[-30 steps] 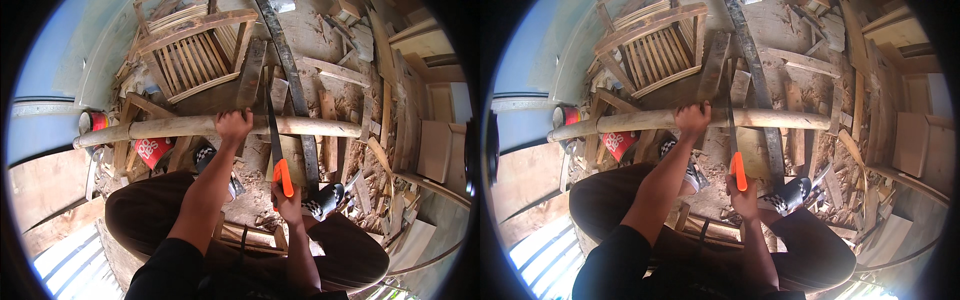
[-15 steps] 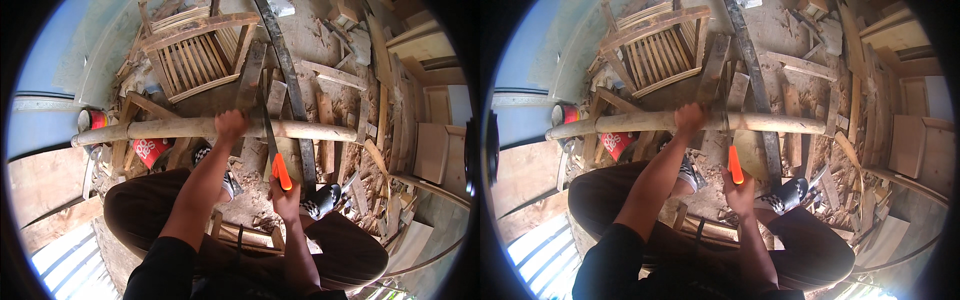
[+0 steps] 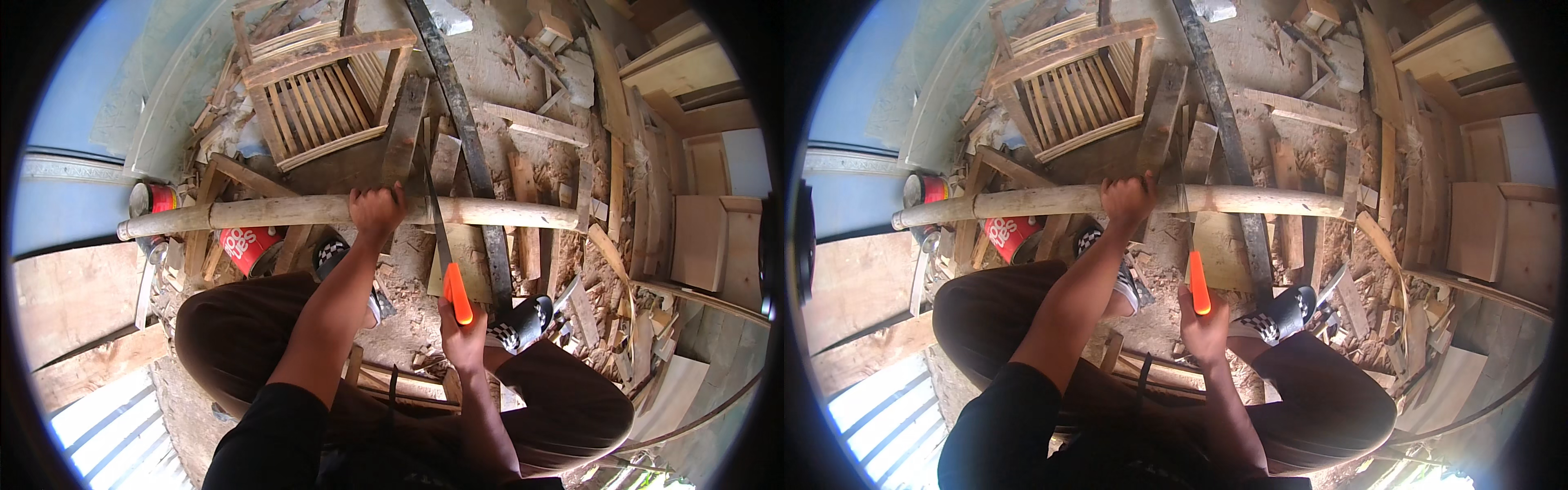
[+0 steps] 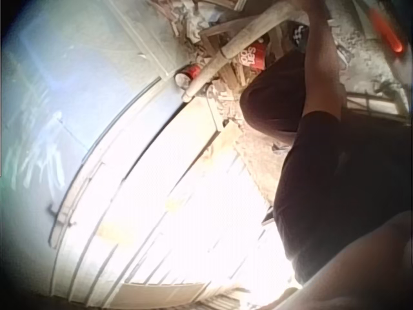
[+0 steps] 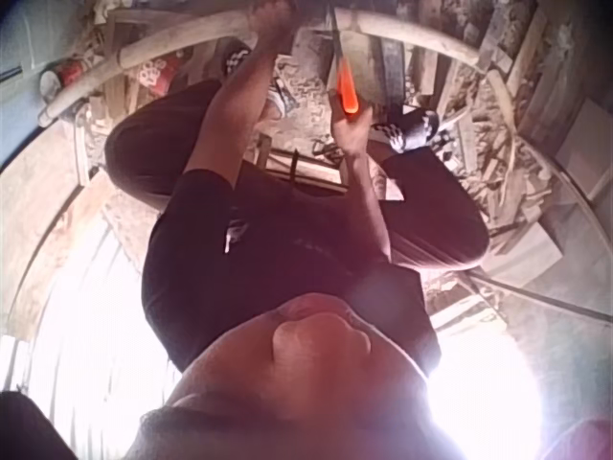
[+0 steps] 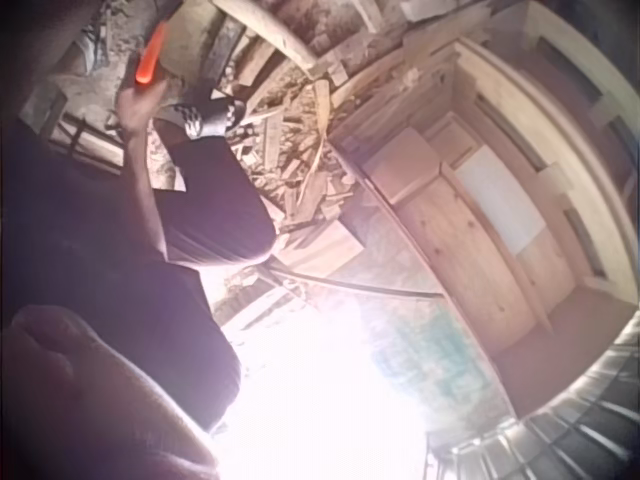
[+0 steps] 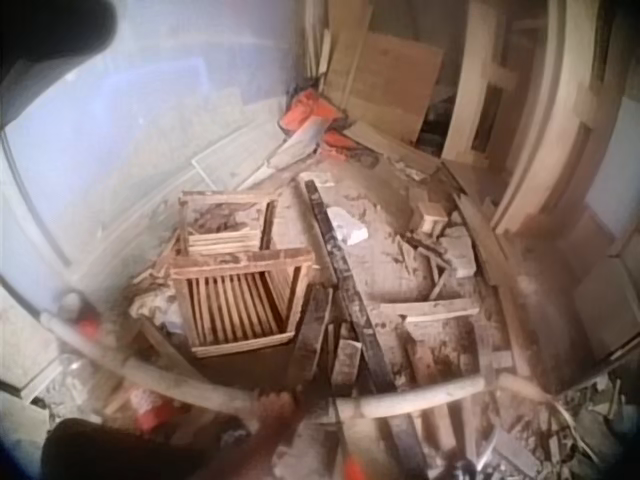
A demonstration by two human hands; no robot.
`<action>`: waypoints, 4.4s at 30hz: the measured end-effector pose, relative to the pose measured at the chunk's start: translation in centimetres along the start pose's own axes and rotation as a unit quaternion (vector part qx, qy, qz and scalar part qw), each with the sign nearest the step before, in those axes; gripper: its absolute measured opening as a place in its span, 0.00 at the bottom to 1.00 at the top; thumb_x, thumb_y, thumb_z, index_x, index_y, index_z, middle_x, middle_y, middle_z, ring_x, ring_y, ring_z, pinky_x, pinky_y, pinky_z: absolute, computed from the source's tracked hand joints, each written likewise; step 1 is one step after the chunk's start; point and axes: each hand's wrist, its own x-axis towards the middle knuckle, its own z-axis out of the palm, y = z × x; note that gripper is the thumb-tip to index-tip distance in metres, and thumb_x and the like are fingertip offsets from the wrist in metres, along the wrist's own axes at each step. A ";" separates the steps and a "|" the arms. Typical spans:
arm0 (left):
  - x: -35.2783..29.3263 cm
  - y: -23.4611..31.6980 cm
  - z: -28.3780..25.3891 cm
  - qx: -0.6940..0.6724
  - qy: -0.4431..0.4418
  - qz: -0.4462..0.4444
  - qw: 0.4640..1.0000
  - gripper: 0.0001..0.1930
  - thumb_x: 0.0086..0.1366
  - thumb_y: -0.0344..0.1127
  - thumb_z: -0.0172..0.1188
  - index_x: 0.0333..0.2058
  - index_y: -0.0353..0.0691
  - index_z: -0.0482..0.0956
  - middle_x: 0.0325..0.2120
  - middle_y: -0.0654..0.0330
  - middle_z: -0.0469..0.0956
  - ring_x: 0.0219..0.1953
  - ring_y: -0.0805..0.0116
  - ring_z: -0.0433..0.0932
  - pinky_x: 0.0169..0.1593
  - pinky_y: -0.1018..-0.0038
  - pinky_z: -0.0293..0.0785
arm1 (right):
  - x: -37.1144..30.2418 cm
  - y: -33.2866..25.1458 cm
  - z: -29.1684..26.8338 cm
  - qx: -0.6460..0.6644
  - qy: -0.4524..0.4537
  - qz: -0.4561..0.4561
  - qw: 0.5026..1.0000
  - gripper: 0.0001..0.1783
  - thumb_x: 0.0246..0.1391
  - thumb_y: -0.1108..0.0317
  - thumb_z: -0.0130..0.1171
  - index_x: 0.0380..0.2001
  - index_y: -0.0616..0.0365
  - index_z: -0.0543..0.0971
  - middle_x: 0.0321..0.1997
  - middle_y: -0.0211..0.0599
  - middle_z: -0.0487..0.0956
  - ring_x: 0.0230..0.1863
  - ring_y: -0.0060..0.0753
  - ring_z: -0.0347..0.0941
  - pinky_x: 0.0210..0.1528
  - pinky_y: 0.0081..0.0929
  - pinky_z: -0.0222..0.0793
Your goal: The person uses a hand saw to cut a long wooden pole resting on a makeshift support. The person holds the pole with one hand and saws with the other, completing the cut and separating the piece.
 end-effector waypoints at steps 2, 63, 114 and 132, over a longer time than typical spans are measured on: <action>-0.2 -0.2 0.4 -0.008 0.036 0.011 0.999 0.25 0.69 0.48 0.55 0.18 0.39 0.86 0.20 0.47 0.84 0.24 0.49 0.83 0.47 0.58 0.74 | -1.3 0.9 0.1 -0.007 0.012 0.012 1.000 0.15 0.65 0.70 0.63 0.26 0.66 0.74 0.18 0.35 0.70 0.24 0.20 0.62 0.26 0.32 0.61; -1.2 0.7 0.8 -0.035 0.071 0.013 0.997 0.16 0.60 0.40 0.60 0.15 0.42 0.84 0.20 0.53 0.83 0.24 0.55 0.83 0.44 0.61 0.72 | -1.6 1.1 -1.5 0.024 0.059 -0.007 0.998 0.13 0.62 0.72 0.62 0.24 0.64 0.75 0.15 0.28 0.70 0.19 0.19 0.65 0.22 0.29 0.60; -0.7 1.2 1.1 -0.022 0.132 0.033 0.990 0.16 0.56 0.42 0.61 0.13 0.43 0.84 0.15 0.52 0.81 0.19 0.54 0.80 0.42 0.61 0.74 | 5.8 2.7 1.9 0.135 0.020 0.099 0.986 0.13 0.64 0.71 0.62 0.25 0.62 0.74 0.20 0.18 0.70 0.23 0.15 0.65 0.24 0.25 0.58; -1.2 0.9 1.2 0.007 0.106 0.017 0.994 0.17 0.57 0.42 0.61 0.14 0.41 0.84 0.16 0.49 0.82 0.19 0.52 0.81 0.46 0.58 0.77 | 2.8 4.4 0.8 0.208 0.059 0.075 0.973 0.11 0.64 0.70 0.63 0.29 0.65 0.80 0.21 0.21 0.73 0.25 0.14 0.66 0.26 0.24 0.60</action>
